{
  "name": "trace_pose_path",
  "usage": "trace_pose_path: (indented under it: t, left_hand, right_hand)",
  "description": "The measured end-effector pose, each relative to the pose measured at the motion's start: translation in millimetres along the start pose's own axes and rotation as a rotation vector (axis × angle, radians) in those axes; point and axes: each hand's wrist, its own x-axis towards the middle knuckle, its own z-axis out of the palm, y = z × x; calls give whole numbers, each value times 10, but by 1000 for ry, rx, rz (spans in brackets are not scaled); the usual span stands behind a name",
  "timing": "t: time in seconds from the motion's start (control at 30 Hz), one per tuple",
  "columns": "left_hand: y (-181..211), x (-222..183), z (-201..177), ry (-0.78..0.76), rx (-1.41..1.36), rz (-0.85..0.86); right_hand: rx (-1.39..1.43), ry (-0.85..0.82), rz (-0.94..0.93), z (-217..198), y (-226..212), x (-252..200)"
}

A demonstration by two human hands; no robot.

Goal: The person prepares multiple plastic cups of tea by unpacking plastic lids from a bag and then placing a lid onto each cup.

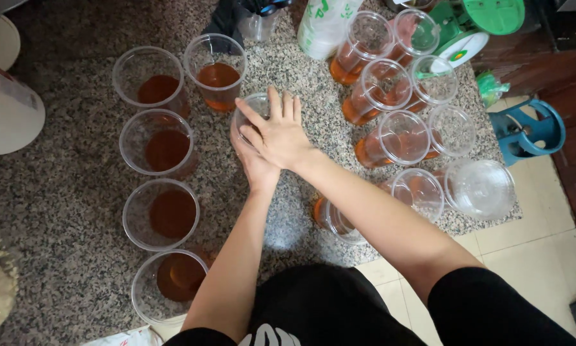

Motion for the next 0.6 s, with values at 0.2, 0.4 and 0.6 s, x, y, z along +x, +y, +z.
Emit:
trace_pose_path:
  t: [0.2, 0.4, 0.6]
  left_hand:
    - [-5, 40, -129, -46, -38, -14]
    - [39, 69, -292, -94, -67, -28]
    - [128, 68, -166, -211, -149, -34]
  right_hand:
    - [-10, -20, 38, -152, -97, 6]
    - [-89, 59, 24, 70, -106, 38]
    - [-9, -22, 47, 53, 12, -21]
